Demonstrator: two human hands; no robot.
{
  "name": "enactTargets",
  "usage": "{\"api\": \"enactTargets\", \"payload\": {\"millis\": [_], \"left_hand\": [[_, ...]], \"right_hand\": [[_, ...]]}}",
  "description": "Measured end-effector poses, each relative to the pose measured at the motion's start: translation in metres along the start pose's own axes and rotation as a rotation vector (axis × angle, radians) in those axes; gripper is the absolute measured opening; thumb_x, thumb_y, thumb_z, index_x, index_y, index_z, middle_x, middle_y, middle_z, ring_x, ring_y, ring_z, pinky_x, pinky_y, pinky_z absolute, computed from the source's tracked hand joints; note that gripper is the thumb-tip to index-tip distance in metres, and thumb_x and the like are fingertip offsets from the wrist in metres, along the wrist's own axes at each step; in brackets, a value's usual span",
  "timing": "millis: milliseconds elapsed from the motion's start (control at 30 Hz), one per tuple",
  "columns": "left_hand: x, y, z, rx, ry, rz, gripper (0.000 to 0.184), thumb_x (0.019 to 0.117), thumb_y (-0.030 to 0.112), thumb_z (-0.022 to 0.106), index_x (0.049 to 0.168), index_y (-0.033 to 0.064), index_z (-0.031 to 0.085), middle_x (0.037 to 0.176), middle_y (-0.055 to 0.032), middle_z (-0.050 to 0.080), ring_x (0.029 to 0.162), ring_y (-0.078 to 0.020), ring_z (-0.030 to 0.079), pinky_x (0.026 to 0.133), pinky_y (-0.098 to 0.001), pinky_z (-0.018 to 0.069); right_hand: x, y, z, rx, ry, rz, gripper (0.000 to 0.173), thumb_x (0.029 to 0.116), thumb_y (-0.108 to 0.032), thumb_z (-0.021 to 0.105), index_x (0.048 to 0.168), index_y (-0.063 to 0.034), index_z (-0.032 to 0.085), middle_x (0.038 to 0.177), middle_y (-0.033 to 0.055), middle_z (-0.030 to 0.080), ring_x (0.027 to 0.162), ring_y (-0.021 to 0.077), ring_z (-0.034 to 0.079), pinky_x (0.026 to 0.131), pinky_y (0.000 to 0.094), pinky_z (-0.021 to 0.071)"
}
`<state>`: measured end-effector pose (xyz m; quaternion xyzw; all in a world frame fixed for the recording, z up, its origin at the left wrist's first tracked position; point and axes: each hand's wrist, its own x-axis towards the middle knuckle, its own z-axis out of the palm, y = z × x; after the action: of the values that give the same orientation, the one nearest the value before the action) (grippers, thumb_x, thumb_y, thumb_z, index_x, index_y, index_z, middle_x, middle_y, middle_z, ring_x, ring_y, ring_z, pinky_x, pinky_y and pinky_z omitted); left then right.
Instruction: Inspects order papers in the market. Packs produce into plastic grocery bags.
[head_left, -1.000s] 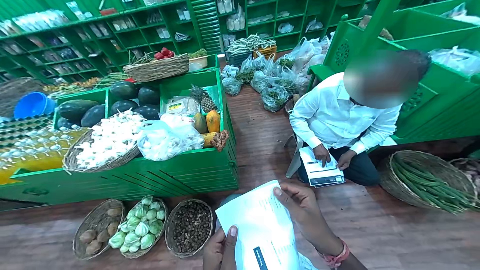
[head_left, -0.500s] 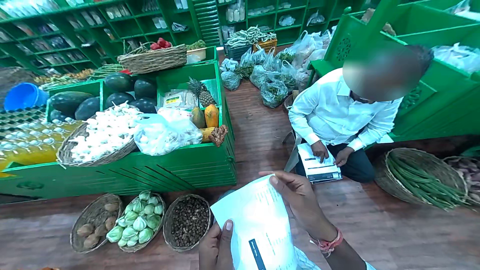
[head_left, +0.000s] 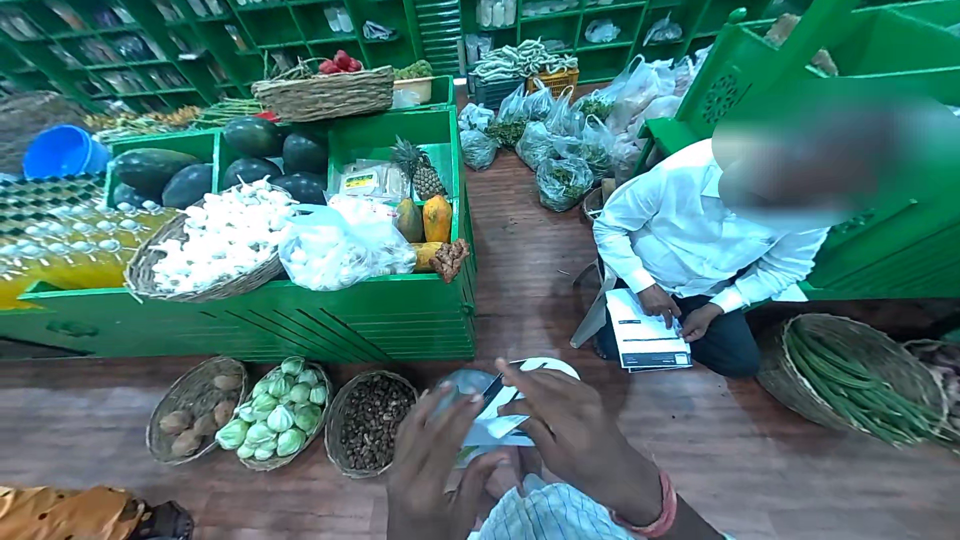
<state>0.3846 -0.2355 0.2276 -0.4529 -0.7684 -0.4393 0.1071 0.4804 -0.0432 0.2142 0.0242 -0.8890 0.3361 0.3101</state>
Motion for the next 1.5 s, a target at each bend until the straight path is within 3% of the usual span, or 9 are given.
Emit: {"api": "enactTargets", "payload": {"millis": [133,367,467,633,767,1033,1167,1267,1500], "left_hand": [[-0.006,-0.009,0.007,0.062,0.066,0.189,0.013,0.0992,0.017,0.065,0.093,0.0163,0.076,0.090,0.0032,0.077,0.088,-0.0084,0.074,0.096,-0.0339,0.0576],[-0.024,-0.026,-0.038,0.138,0.189,0.005,0.009,0.0982,0.019,0.069,0.095,0.0177,0.077,0.090,0.0059,0.076,0.091,-0.0084,0.068,0.089,-0.0266,0.0527],[-0.026,-0.025,-0.058,0.244,0.278,-0.020,0.012,0.0983,0.019,0.068,0.092,0.0160,0.078,0.088,0.0057,0.076,0.083,-0.0077,0.061,0.080,-0.0229,0.0450],[-0.041,-0.018,-0.041,0.232,0.032,0.104,0.013,0.1000,0.015,0.066,0.103,0.0180,0.078,0.109,0.0039,0.077,0.096,-0.0068,0.070,0.086,-0.0216,0.0553],[-0.038,-0.025,-0.009,-0.134,-0.039,0.085,0.012,0.0995,0.006,0.065,0.103,0.0073,0.076,0.113,-0.0042,0.077,0.109,-0.0115,0.072,0.096,-0.0256,0.0595],[-0.032,-0.037,0.019,-0.647,-0.061,-0.289,0.019,0.1012,0.007,0.062,0.108,0.0160,0.077,0.122,0.0030,0.074,0.115,-0.0096,0.069,0.099,-0.0266,0.0577],[-0.060,-0.060,0.039,-0.786,-0.076,-0.605,0.021,0.1034,0.010,0.058,0.113,0.0142,0.076,0.123,-0.0022,0.074,0.118,-0.0140,0.068,0.100,-0.0304,0.0569],[-0.112,-0.086,0.043,-0.557,-0.091,-0.901,0.021,0.1002,-0.004,0.054,0.113,-0.0046,0.071,0.123,-0.0148,0.071,0.112,-0.0214,0.071,0.097,-0.0378,0.0598],[-0.243,-0.180,0.070,-0.254,-0.083,-1.426,0.019,0.0963,-0.002,0.056,0.109,-0.0055,0.070,0.102,-0.0140,0.075,0.087,-0.0205,0.074,0.083,-0.0383,0.0626]], "right_hand": [[0.003,-0.015,0.018,-0.093,-0.100,-0.164,0.044,0.1007,-0.008,0.060,0.144,-0.0115,0.056,0.107,0.0012,0.077,0.112,0.0185,0.070,0.110,0.0440,0.0500],[-0.052,0.099,-0.019,-0.392,-0.220,-0.022,0.039,0.0981,-0.012,0.063,0.137,-0.0122,0.063,0.129,0.0050,0.071,0.118,0.0240,0.068,0.111,0.0538,0.0480],[-0.078,0.151,-0.054,-0.459,-0.212,0.205,0.052,0.0932,-0.013,0.068,0.144,-0.0071,0.058,0.107,0.0095,0.076,0.095,0.0325,0.075,0.098,0.0656,0.0506],[-0.065,0.130,-0.046,-0.141,0.054,0.501,0.043,0.0951,-0.037,0.064,0.129,-0.0096,0.068,0.099,-0.0014,0.078,0.085,0.0109,0.076,0.076,0.0361,0.0655],[-0.040,0.114,-0.026,0.059,0.158,0.399,0.047,0.0974,-0.040,0.067,0.132,-0.0093,0.065,0.121,0.0016,0.073,0.106,0.0127,0.071,0.088,0.0362,0.0623],[-0.027,0.134,0.022,0.909,-0.484,0.756,0.082,0.0870,-0.052,0.075,0.150,-0.0067,0.048,0.134,0.0071,0.067,0.119,0.0180,0.066,0.100,0.0372,0.0562],[-0.041,0.134,0.048,1.168,-0.713,0.961,0.035,0.0807,-0.014,0.085,0.111,-0.0077,0.069,0.095,-0.0002,0.077,0.085,0.0115,0.074,0.079,0.0328,0.0633],[-0.061,0.148,0.073,0.912,-0.767,1.119,0.020,0.0827,-0.016,0.084,0.096,-0.0063,0.073,0.084,0.0022,0.077,0.075,0.0138,0.075,0.074,0.0342,0.0644],[-0.112,0.233,0.165,-0.083,-1.256,0.877,0.039,0.0904,-0.034,0.074,0.102,0.0026,0.073,0.104,0.0227,0.070,0.099,0.0391,0.068,0.091,0.0583,0.0526]]}}
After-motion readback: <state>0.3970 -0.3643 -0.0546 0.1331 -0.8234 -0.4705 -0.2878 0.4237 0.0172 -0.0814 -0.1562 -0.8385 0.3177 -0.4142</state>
